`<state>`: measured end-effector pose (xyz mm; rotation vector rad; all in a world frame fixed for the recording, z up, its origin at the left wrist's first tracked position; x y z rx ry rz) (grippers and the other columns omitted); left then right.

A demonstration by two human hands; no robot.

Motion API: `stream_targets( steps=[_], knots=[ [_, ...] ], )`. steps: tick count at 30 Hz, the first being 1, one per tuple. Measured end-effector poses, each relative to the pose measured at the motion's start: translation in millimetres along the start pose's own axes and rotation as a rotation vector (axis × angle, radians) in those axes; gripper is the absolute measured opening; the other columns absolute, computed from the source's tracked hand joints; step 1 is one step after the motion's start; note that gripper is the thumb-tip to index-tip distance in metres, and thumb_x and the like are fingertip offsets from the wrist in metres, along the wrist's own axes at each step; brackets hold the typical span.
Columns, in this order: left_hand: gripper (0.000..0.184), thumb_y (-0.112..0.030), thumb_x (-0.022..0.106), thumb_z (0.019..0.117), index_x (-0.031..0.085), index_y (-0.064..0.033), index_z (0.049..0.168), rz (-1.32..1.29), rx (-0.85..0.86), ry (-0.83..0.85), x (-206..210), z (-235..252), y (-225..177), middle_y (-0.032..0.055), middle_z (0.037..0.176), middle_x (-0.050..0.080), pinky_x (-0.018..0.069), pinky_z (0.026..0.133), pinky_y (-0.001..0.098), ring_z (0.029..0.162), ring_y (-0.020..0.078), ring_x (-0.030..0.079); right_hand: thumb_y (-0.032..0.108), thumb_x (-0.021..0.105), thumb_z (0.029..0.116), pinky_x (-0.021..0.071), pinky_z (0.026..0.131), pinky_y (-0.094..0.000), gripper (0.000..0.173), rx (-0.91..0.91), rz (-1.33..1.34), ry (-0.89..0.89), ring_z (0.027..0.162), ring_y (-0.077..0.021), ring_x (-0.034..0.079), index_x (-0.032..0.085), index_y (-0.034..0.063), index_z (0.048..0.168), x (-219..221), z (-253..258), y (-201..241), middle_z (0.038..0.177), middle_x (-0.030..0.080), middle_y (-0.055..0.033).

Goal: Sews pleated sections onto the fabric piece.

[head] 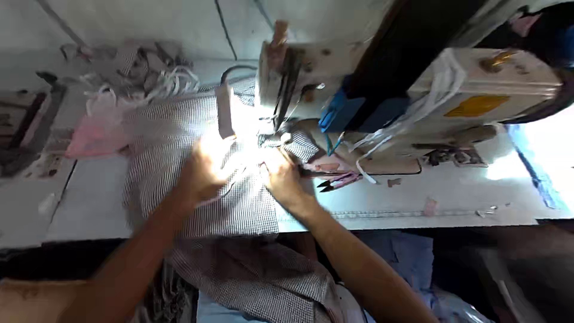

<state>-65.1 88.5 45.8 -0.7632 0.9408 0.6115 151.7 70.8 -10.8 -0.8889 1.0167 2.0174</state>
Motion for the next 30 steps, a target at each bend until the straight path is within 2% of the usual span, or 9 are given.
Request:
stream_targets(
  steps=[2,4,6,10,15,18,20,27,30],
  knots=[
    [0.035,-0.038,0.053,0.105,0.071,-0.0179,0.128,-0.184,-0.078,-0.011,29,-2,-34,-0.0013,0.121,0.072,0.0449,0.111,0.0448,0.118,0.0122,0.064,0.009,0.062,0.0936,0.053,0.1,-0.0453,0.023,-0.002,0.034,-0.015,0.114,-0.0307,0.066,0.074,0.0019,0.112,-2,3,-2,0.115,0.071,-0.0156],
    [0.022,-0.033,0.057,0.1042,0.074,-0.0193,0.107,-0.268,-0.216,0.002,38,-10,-50,-0.0055,0.088,0.072,0.058,0.076,0.035,0.079,0.0062,0.067,0.007,0.063,0.094,0.0533,0.1,-0.0451,0.022,-0.016,0.055,-0.004,0.113,-0.0311,0.066,0.074,0.0012,0.111,-4,-1,-4,0.116,0.07,-0.016],
    [0.026,-0.036,0.058,0.1034,0.071,-0.0166,0.093,-0.26,-0.317,0.015,39,-16,-58,-0.0029,0.07,0.063,0.0515,0.057,0.0368,0.061,0.0111,0.059,0.008,0.062,0.0963,0.053,0.099,-0.0453,0.021,-0.023,0.041,0.021,0.113,-0.0316,0.064,0.074,0.0012,0.112,-9,-2,-3,0.116,0.069,-0.0159],
    [0.037,-0.049,0.054,0.1018,0.071,-0.0206,0.119,-0.119,-0.307,0.042,51,-25,-69,0.0027,0.112,0.068,0.0472,0.096,0.0557,0.108,0.0234,0.063,0.003,0.062,0.0931,0.051,0.1,-0.0477,0.021,-0.02,0.067,0.015,0.116,-0.034,0.063,0.074,-0.0001,0.11,-10,-1,-1,0.117,0.069,-0.0168],
    [0.032,-0.036,0.049,0.1049,0.073,-0.0151,0.103,0.047,-0.289,-0.142,63,-42,-79,0.0029,0.088,0.071,0.0507,0.09,0.0509,0.089,0.0232,0.067,0.008,0.062,0.0936,0.0543,0.096,-0.0444,0.018,-0.002,0.071,-0.082,0.113,-0.0305,0.064,0.074,0.0001,0.106,-7,-4,3,0.116,0.069,-0.016],
    [0.033,-0.035,0.053,0.103,0.076,-0.0114,0.097,0.145,-0.249,-0.237,64,-46,-78,0.0048,0.081,0.072,0.0526,0.088,0.052,0.081,0.0246,0.07,0.018,0.059,0.0984,0.0467,0.112,-0.0421,0.059,0.321,0.284,-0.007,0.138,-0.0295,0.052,0.045,-0.0036,0.151,-28,-18,32,0.151,0.051,-0.021],
    [0.032,-0.033,0.054,0.1001,0.078,-0.0116,0.101,0.104,-0.222,-0.246,62,-48,-78,0.0045,0.088,0.075,0.0514,0.095,0.0544,0.087,0.0241,0.073,0.024,0.064,0.0958,0.0468,0.111,-0.0424,0.074,0.554,0.446,0.131,0.135,-0.0305,0.054,0.032,-0.002,0.158,-54,-47,64,0.15,0.05,-0.0234],
    [0.021,-0.028,0.062,0.0973,0.08,-0.017,0.096,0.157,0.026,-0.271,53,-56,-66,0.0098,0.091,0.072,0.0495,0.08,0.0536,0.088,0.0314,0.069,0.023,0.069,0.0931,0.0605,0.07,-0.0346,0.045,0.692,0.431,0.1,0.08,-0.0193,0.071,0.065,-0.0009,0.131,-72,-186,111,0.106,0.073,-0.015],
    [0.016,-0.019,0.064,0.0986,0.078,-0.0106,0.099,0.032,0.156,-0.153,48,-69,-65,0.0128,0.114,0.073,0.0483,0.1,0.0536,0.117,0.0334,0.065,0.023,0.065,0.0955,0.0602,0.07,-0.0196,0.031,0.577,0.421,0.057,0.076,-0.0056,0.071,0.073,0.0012,0.117,-70,-214,120,0.093,0.074,-0.0065]
  ],
)
Point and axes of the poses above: each hand's wrist, its own z-axis towards the middle knuckle, its own x-axis out of the palm, y = z × x, the point moved 1 cm from there along z, towards the middle knuckle
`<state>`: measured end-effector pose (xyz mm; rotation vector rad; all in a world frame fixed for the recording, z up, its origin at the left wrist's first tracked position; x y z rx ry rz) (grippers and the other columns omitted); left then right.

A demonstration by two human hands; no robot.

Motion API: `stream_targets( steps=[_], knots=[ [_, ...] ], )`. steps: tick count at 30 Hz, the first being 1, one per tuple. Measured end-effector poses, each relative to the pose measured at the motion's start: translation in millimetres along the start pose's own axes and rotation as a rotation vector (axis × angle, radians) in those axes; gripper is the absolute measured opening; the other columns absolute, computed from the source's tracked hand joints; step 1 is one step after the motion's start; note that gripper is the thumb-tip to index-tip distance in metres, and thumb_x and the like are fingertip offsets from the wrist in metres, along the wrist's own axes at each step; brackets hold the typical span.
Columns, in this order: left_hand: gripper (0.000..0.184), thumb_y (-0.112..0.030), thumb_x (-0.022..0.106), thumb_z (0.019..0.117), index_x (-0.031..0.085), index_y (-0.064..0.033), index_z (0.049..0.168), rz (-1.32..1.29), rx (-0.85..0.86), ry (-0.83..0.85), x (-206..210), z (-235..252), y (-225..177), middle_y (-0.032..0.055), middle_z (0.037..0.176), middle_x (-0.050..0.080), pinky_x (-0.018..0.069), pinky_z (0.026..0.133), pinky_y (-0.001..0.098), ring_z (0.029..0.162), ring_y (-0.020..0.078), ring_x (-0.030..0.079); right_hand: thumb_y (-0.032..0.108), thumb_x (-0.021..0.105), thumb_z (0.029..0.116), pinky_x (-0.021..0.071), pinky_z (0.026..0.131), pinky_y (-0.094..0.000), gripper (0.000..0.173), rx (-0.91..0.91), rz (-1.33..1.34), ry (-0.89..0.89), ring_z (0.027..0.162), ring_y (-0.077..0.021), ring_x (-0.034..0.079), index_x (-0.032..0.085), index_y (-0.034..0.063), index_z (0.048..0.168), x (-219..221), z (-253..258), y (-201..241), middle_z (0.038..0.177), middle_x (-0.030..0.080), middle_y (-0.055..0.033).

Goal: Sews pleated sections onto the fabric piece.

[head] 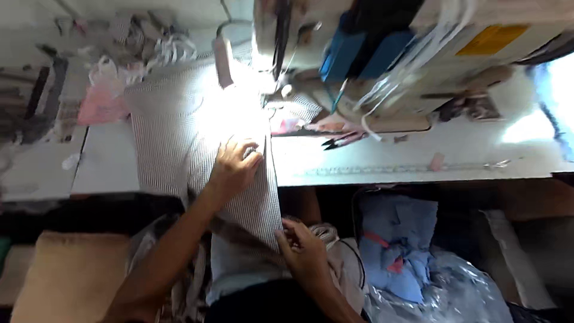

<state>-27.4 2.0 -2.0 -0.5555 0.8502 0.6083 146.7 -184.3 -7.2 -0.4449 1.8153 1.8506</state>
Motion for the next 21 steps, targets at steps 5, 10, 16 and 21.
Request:
stream_targets(
  steps=[5,10,16,21],
  knots=[
    [0.019,-0.007,0.055,0.1002,0.074,-0.0034,0.102,-0.085,0.144,0.254,-25,-38,-54,0.0095,0.112,0.075,0.0403,0.117,0.0505,0.12,0.0252,0.067,0.019,0.065,0.0947,0.0592,0.068,-0.0202,0.034,-0.13,-0.047,-0.005,0.075,-0.0074,0.07,0.072,-0.0007,0.121,-2,-11,3,0.089,0.073,-0.0069],
    [0.02,-0.005,0.05,0.1032,0.07,-0.0063,0.105,-0.205,0.177,0.343,-44,-81,-95,0.0059,0.118,0.074,0.0362,0.119,0.05,0.124,0.0203,0.065,0.022,0.063,0.0975,0.0603,0.073,-0.0236,0.033,-0.2,-0.057,-0.037,0.078,-0.0103,0.072,0.074,0.0003,0.119,-9,-24,-3,0.089,0.075,-0.0078],
    [0.022,-0.018,0.048,0.1067,0.068,-0.0106,0.101,-0.412,0.188,0.467,-52,-91,-104,0.0036,0.102,0.074,0.0356,0.116,0.0445,0.115,0.0193,0.066,0.015,0.062,0.0915,0.0508,0.065,-0.0189,0.032,-0.331,-0.151,0.068,0.071,-0.0106,0.06,0.078,0.0081,0.118,-18,-21,-13,0.081,0.066,-0.0063],
    [0.025,-0.028,0.053,0.1046,0.071,-0.011,0.098,-0.55,0.127,0.495,-62,-73,-109,0.0043,0.095,0.071,0.0436,0.105,0.0387,0.103,0.0201,0.065,0.022,0.065,0.0934,0.0539,0.08,-0.0237,0.02,-0.454,-0.221,0.098,0.088,-0.0176,0.066,0.079,0.0107,0.103,-24,-13,-14,0.091,0.069,-0.0076]
  ],
)
Point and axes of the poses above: each hand's wrist, its own z-axis towards the middle knuckle, its own x-axis out of the palm, y = z × x, the point moved 1 cm from there along z, towards the middle knuckle
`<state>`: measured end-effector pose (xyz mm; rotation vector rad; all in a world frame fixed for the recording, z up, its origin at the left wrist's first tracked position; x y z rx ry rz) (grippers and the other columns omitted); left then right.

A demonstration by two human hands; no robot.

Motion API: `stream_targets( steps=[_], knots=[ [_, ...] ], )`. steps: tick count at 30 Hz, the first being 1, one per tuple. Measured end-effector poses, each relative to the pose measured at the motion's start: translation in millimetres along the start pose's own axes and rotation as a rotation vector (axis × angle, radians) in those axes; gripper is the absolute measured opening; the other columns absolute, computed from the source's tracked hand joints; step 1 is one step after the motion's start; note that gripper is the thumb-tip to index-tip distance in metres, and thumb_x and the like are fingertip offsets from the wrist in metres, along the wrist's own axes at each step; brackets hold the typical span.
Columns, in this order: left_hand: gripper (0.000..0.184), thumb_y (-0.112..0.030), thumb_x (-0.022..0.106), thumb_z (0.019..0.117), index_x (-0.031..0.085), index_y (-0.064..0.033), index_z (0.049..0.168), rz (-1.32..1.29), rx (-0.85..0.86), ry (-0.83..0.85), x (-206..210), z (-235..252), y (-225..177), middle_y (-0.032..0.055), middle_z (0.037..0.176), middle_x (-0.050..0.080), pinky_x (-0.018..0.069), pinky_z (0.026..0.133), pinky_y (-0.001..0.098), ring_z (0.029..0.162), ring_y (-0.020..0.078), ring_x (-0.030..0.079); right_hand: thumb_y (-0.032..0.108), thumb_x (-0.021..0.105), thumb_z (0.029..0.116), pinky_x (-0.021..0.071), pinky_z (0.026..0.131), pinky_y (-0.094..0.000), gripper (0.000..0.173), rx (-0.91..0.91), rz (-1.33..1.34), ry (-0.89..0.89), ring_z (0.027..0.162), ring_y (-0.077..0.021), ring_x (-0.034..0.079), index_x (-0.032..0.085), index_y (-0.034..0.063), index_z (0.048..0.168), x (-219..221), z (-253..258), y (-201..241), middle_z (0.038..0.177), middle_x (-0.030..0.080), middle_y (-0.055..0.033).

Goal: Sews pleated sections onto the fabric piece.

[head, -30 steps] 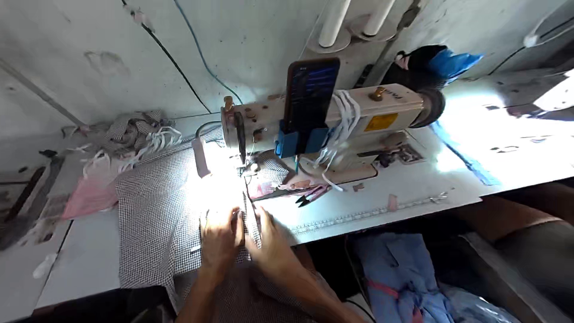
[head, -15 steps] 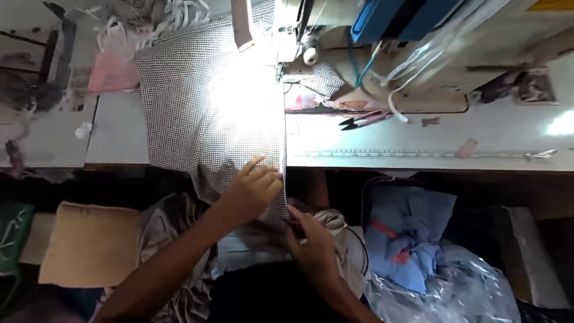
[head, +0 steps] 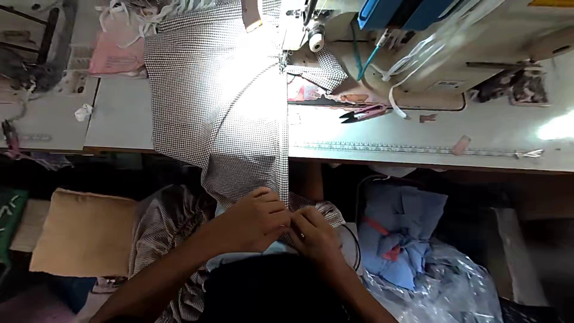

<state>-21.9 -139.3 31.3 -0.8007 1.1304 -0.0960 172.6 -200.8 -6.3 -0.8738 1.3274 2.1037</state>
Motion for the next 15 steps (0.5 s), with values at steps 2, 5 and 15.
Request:
stream_targets(
  steps=[2,5,15],
  knots=[
    [0.031,-0.035,0.055,0.1017,0.072,-0.0092,0.096,-0.086,-0.054,-0.132,-9,15,9,0.005,0.095,0.07,0.0486,0.096,0.0342,0.101,0.0175,0.064,0.023,0.062,0.0985,0.0469,0.102,-0.0304,0.017,-0.04,-0.041,-0.033,0.115,-0.0231,0.061,0.075,0.0128,0.095,1,3,-5,0.108,0.07,-0.0073],
    [0.037,-0.032,0.053,0.1032,0.071,-0.0083,0.124,0.059,-0.174,-0.356,-20,43,47,0.0092,0.126,0.067,0.0504,0.103,0.0371,0.12,0.0206,0.061,0.016,0.064,0.0969,0.0501,0.105,-0.0343,0.016,-0.123,-0.046,-0.095,0.116,-0.0256,0.065,0.075,0.0081,0.09,7,3,-10,0.103,0.075,-0.0073],
    [0.036,-0.028,0.054,0.0986,0.072,-0.0404,0.127,0.332,-0.175,-0.177,-41,42,116,0.0022,0.123,0.065,0.0276,0.111,0.0715,0.131,0.0291,0.052,0.013,0.062,0.0969,0.0464,0.109,-0.0362,0.01,-0.277,-0.169,0.006,0.119,-0.0219,0.063,0.072,0.0129,0.093,1,29,-29,0.103,0.073,-0.0001]
  ],
)
Point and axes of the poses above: each hand's wrist, its own z-axis towards the middle knuckle, its own x-axis out of the palm, y = z × x, the point moved 1 cm from there along z, towards the middle knuckle
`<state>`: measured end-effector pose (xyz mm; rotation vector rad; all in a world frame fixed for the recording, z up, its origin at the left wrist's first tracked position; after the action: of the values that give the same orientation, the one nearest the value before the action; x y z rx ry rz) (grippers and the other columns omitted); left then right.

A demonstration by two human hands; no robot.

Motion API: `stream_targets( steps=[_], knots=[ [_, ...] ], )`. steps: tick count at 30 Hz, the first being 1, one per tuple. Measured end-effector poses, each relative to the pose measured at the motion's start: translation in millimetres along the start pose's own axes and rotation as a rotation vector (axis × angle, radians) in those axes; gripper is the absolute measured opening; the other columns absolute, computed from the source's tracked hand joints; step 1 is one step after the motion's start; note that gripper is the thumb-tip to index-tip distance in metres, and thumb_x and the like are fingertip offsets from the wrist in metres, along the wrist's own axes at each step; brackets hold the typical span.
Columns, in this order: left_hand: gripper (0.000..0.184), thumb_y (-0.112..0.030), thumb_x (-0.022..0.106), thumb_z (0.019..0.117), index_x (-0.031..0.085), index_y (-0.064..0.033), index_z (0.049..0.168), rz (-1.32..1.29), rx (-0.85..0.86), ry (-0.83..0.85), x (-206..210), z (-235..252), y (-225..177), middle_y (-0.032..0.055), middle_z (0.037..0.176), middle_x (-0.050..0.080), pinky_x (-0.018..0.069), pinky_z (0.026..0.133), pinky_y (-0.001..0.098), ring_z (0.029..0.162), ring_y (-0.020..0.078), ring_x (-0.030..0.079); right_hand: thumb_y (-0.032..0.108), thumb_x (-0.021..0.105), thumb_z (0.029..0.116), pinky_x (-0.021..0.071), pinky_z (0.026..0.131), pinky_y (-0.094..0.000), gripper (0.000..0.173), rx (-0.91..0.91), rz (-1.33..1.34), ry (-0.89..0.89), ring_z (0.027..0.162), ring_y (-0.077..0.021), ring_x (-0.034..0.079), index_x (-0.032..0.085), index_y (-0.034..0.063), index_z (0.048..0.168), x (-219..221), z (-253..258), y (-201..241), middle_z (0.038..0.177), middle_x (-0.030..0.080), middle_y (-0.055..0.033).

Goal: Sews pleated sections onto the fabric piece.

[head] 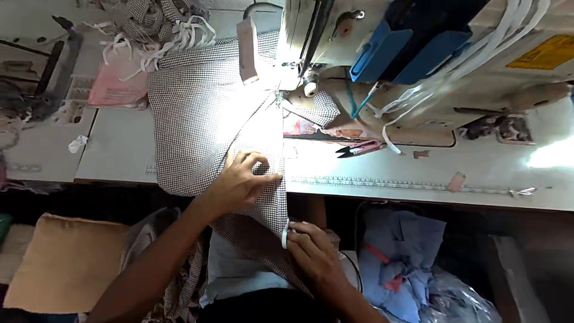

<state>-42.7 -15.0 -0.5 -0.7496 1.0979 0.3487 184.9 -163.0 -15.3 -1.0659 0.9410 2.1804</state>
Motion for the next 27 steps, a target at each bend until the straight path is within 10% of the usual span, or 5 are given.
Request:
stream_targets(
  steps=[12,20,27],
  knots=[
    [0.045,-0.035,0.042,0.1009,0.06,-0.0484,0.139,0.073,0.125,0.113,-15,49,67,0.0109,0.134,0.061,0.039,0.1,0.0552,0.125,0.0347,0.052,0.025,0.056,0.0995,0.0495,0.089,-0.0358,0.019,0.002,-0.085,0.027,0.106,-0.0219,0.065,0.071,0.0149,0.093,6,67,-42,0.102,0.074,-0.0002],
    [0.047,-0.034,0.038,0.1029,0.056,-0.0491,0.143,0.137,0.244,0.124,-25,83,102,0.0118,0.133,0.062,0.0248,0.114,0.0625,0.134,0.0372,0.047,0.023,0.056,0.0983,0.0523,0.086,-0.0429,0.023,0.079,-0.087,0.06,0.106,-0.0265,0.067,0.077,0.0115,0.097,9,105,-67,0.105,0.075,-0.0035],
    [0.047,-0.032,0.057,0.0894,0.07,-0.0255,0.134,-0.062,0.258,0.055,-25,71,43,0.0085,0.15,0.055,0.0356,0.119,0.0486,0.145,0.0299,0.044,0.02,0.059,0.0955,0.0526,0.082,-0.044,0.02,0.085,-0.084,0.031,0.099,-0.0285,0.067,0.076,0.0087,0.09,12,118,-73,0.098,0.073,-0.0068]
  ],
)
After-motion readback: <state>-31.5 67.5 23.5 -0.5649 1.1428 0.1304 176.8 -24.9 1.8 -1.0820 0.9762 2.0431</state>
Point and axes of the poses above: each hand's wrist, its own z-axis towards the middle knuckle, its own x-axis out of the palm, y = z × x, the point moved 1 cm from there along z, towards the middle knuckle
